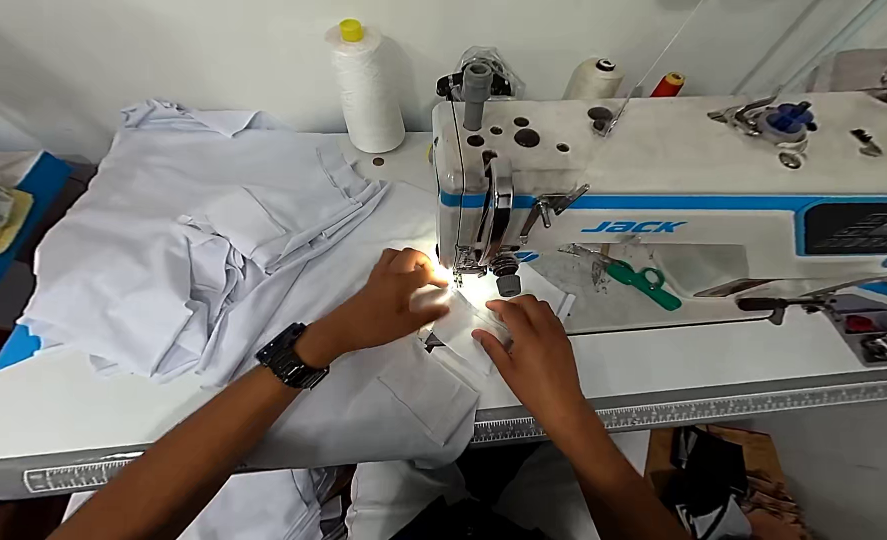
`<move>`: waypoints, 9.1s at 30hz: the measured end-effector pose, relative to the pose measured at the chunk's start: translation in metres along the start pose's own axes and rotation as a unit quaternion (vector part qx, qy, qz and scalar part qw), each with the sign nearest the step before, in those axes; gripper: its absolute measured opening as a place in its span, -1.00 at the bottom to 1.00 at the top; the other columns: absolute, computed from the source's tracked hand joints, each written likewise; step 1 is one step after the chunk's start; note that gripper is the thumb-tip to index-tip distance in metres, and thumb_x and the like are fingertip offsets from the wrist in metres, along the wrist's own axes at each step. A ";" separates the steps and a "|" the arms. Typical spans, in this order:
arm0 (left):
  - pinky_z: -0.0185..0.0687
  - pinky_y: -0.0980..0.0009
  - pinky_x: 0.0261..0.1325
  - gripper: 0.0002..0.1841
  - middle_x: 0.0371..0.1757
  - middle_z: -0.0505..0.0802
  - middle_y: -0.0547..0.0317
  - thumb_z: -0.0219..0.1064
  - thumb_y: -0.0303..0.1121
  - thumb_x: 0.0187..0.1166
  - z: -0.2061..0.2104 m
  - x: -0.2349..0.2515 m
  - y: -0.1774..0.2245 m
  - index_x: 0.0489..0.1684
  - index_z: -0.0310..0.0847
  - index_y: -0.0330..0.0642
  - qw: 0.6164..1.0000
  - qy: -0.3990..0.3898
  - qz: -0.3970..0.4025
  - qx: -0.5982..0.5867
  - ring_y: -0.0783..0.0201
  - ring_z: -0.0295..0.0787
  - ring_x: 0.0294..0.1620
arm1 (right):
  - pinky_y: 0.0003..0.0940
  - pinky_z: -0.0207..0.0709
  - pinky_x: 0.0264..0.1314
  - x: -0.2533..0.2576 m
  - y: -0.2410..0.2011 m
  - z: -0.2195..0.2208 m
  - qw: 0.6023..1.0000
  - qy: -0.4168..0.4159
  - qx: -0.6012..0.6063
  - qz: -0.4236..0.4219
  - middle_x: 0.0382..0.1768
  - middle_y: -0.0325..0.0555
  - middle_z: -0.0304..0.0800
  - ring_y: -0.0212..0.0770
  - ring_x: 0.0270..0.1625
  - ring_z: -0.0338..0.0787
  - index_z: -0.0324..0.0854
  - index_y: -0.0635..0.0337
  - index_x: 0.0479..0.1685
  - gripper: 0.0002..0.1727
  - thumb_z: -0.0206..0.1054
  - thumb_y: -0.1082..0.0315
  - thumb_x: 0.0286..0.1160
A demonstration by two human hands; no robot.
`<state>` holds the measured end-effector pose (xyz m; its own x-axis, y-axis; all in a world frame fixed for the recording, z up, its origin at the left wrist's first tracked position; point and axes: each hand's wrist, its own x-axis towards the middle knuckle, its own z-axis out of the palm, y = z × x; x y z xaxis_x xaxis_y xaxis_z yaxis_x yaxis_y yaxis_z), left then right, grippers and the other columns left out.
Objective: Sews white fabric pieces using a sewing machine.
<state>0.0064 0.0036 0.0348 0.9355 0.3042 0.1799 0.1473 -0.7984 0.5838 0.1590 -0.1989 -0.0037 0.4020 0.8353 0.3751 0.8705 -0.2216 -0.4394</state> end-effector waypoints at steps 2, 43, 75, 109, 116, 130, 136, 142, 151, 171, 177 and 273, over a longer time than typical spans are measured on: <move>0.37 -0.11 0.35 -0.59 0.21 0.70 0.12 0.52 -0.01 0.37 0.009 0.006 -0.003 0.07 0.77 -0.03 0.999 -0.036 0.008 -0.033 0.00 0.49 0.35 | -0.03 0.60 -0.04 -0.002 0.000 0.002 1.000 -0.004 -0.011 0.000 -0.01 -0.03 0.73 0.04 0.01 0.70 0.79 0.08 0.20 -0.52 0.44 -0.06 0.51; 0.67 0.34 -0.17 -0.79 -0.07 0.91 0.13 0.23 -0.49 0.66 0.021 -0.029 -0.015 -0.21 0.85 -0.16 0.935 0.066 0.288 0.194 0.21 0.83 -0.13 | -0.29 0.69 0.07 -0.018 0.018 -0.007 0.975 -0.052 0.063 -0.206 0.08 -0.24 0.80 -0.19 0.14 0.75 0.88 -0.09 -0.01 -0.77 0.29 0.27 0.60; 0.20 0.12 0.74 -0.55 0.08 0.93 0.17 0.00 -0.11 0.68 -0.014 0.053 -0.056 -0.26 0.86 -0.09 0.949 -0.041 0.288 0.124 0.22 0.72 0.43 | 0.46 0.17 0.64 -0.023 -0.035 0.026 0.991 -0.029 -0.132 0.011 0.51 -0.24 0.69 0.09 0.64 0.54 0.67 -0.16 0.50 -0.35 0.01 -0.30 0.67; -0.22 -0.34 0.81 -0.20 0.82 0.38 0.19 -0.33 0.29 0.76 0.019 -0.011 -0.031 0.79 0.30 -0.02 0.967 -0.055 0.039 0.244 0.14 0.06 0.90 | 0.18 0.07 0.82 0.011 0.045 -0.024 0.968 -0.174 -0.014 -0.179 0.69 -0.43 0.44 -0.17 0.79 0.29 0.55 -0.30 0.60 -0.44 0.10 -0.21 0.72; -0.11 -0.18 0.84 -0.33 0.81 0.39 0.10 -0.22 0.07 0.83 0.012 -0.014 -0.018 0.77 0.31 -0.14 0.975 -0.049 0.028 0.213 0.10 0.12 0.87 | 0.06 0.50 0.48 0.009 0.014 -0.013 0.987 -0.044 0.003 -0.156 0.31 -0.24 0.77 -0.06 0.45 0.64 0.86 -0.07 -0.03 -0.64 0.26 -0.06 0.64; 0.60 0.29 0.21 -0.70 0.23 0.79 0.43 0.31 0.06 0.57 -0.010 -0.016 -0.057 -0.02 0.80 0.15 0.969 -0.082 0.225 0.052 0.35 0.65 0.25 | -0.46 0.66 -0.39 -0.015 -0.039 0.027 0.996 0.041 0.057 -0.046 -0.40 -0.25 0.78 -0.34 -0.39 0.75 0.74 0.14 -0.07 -0.79 0.26 0.30 0.48; 0.57 0.38 0.29 -0.69 0.09 0.80 0.40 0.15 -0.13 0.74 -0.003 -0.015 -0.047 -0.25 0.81 0.03 0.987 -0.025 0.156 0.022 0.40 0.65 0.23 | -0.51 0.68 -0.30 -0.013 -0.037 0.025 0.997 0.033 0.068 -0.022 -0.29 -0.19 0.81 -0.35 -0.28 0.79 0.68 0.09 -0.25 -0.85 0.23 0.28 0.58; 0.60 0.38 0.02 -0.64 -0.17 0.71 0.33 0.17 -0.04 0.68 0.016 -0.012 -0.035 -0.43 0.72 -0.01 0.991 0.049 0.035 0.118 0.30 0.63 -0.01 | -0.52 0.62 -0.49 -0.003 -0.037 0.029 0.998 0.058 0.012 0.015 -0.39 -0.24 0.77 -0.38 -0.45 0.73 0.80 0.09 -0.21 -0.81 0.25 0.30 0.52; 0.62 0.34 -0.03 -0.62 -0.23 0.70 0.28 0.19 0.00 0.64 0.022 -0.009 -0.031 -0.49 0.68 -0.02 0.984 0.063 0.006 0.165 0.24 0.65 -0.07 | -0.57 0.54 -0.57 -0.001 -0.036 0.031 0.996 0.083 -0.019 0.036 -0.46 -0.25 0.73 -0.41 -0.54 0.66 0.82 0.11 -0.32 -0.80 0.28 0.28 0.48; 0.00 -0.53 0.64 -0.31 0.80 0.40 0.08 -0.21 0.43 0.65 0.040 -0.028 -0.018 0.74 0.33 0.53 0.976 -0.036 0.087 0.198 -0.08 0.12 0.86 | 0.27 0.25 0.71 0.002 0.011 0.007 0.993 -0.078 -0.020 -0.088 0.42 -0.07 0.72 0.08 0.70 0.46 0.76 -0.31 0.33 -0.57 0.11 -0.14 0.73; 0.06 -0.31 0.75 -0.38 0.64 0.60 0.16 -0.11 0.40 0.65 0.004 0.005 -0.050 0.63 0.47 0.53 0.961 -0.085 0.211 0.157 0.13 0.27 0.81 | 0.38 0.21 0.68 -0.005 -0.007 0.020 0.995 -0.042 -0.069 -0.052 0.47 0.10 0.68 0.21 0.68 0.47 0.72 -0.42 0.41 -0.52 0.04 -0.21 0.74; 0.52 0.24 0.22 -0.69 -0.06 0.87 0.19 0.07 -0.34 0.60 0.031 -0.026 -0.001 -0.31 0.82 -0.09 0.966 0.069 0.196 0.156 0.17 0.71 0.14 | -0.32 0.65 0.09 0.060 0.045 -0.012 0.926 -0.168 0.050 -0.334 -0.22 -0.27 0.82 -0.28 -0.07 0.78 0.87 -0.04 -0.16 -0.71 0.18 0.24 0.46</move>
<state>-0.0083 -0.0203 0.0047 0.8907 -0.0049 0.4546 -0.1003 -0.9774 0.1861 0.2253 -0.1649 0.0089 -0.3431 0.8820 0.3232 0.8557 0.4353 -0.2796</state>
